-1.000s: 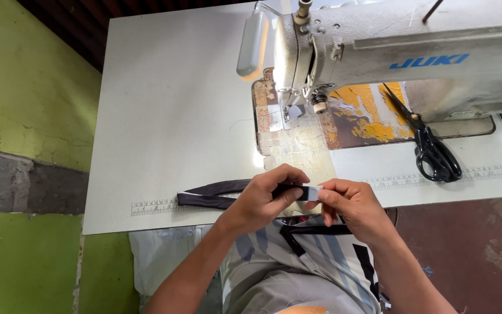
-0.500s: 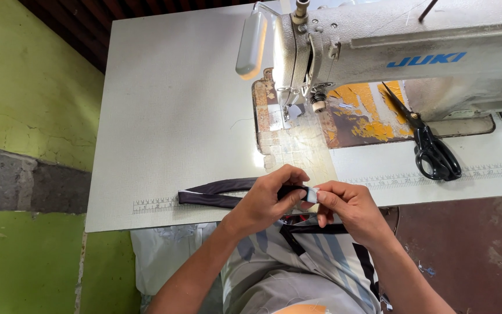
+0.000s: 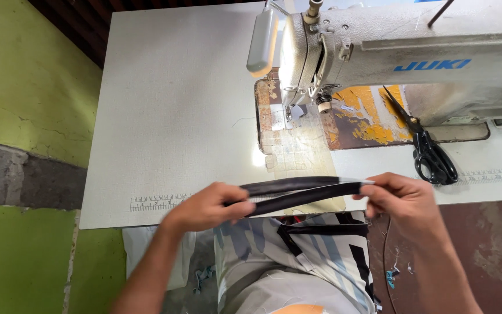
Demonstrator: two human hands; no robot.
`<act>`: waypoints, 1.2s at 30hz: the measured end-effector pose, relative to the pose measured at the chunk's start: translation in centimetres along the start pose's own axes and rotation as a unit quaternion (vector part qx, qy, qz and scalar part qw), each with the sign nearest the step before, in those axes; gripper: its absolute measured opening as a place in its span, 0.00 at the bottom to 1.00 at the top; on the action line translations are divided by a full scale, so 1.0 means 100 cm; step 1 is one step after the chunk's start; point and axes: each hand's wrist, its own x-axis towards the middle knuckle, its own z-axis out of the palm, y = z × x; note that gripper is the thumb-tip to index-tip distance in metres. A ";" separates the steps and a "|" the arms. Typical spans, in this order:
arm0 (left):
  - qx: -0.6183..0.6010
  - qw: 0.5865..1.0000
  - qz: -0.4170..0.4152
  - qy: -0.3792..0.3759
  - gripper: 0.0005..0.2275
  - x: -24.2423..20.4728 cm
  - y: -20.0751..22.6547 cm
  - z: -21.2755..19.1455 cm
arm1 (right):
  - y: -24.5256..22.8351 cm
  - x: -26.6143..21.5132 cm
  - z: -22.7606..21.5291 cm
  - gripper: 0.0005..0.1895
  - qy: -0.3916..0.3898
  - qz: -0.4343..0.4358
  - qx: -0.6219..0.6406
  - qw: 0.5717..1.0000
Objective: Measuring and cutting black fabric strips to a specific length using a ruler on a sewing machine table and scissors.
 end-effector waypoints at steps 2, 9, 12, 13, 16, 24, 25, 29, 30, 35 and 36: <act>-0.003 0.993 0.104 -0.052 0.24 -0.025 -0.026 -0.021 | 0.018 0.007 -0.027 0.07 -0.030 -0.078 0.035 0.996; -0.065 0.990 0.119 0.039 0.18 -0.093 -0.023 -0.035 | 0.056 0.015 -0.043 0.07 0.012 -0.098 0.058 0.993; -0.010 0.984 0.001 0.178 0.15 -0.103 -0.020 -0.034 | 0.046 0.013 -0.018 0.04 0.008 -0.093 0.034 0.995; -0.024 0.975 0.015 0.220 0.12 -0.104 -0.023 -0.033 | 0.041 0.010 -0.008 0.03 0.001 -0.077 0.022 0.997; -0.055 0.952 0.022 0.299 0.13 -0.112 -0.047 -0.028 | 0.041 0.005 0.014 0.03 -0.014 -0.051 0.017 0.998; -0.144 0.892 -0.021 0.428 0.08 -0.126 -0.096 -0.013 | 0.047 -0.007 0.049 0.02 -0.022 -0.060 0.009 0.998; -0.162 0.879 0.001 0.448 0.12 -0.125 -0.097 -0.012 | 0.047 -0.006 0.050 0.02 -0.022 -0.055 0.010 0.998; -0.211 0.837 0.110 0.492 0.22 -0.124 -0.120 -0.014 | 0.051 -0.004 0.056 0.02 -0.026 -0.095 0.020 0.995; -0.212 0.838 0.109 0.492 0.22 -0.125 -0.123 -0.013 | 0.051 -0.003 0.057 0.02 -0.026 -0.095 0.020 0.995; -0.196 0.842 0.048 0.500 0.20 -0.131 -0.130 -0.010 | 0.049 -0.003 0.060 0.04 -0.036 -0.117 0.032 0.992; -0.196 0.842 0.048 0.500 0.20 -0.131 -0.118 -0.011 | 0.050 -0.002 0.060 0.04 -0.035 -0.116 0.032 0.992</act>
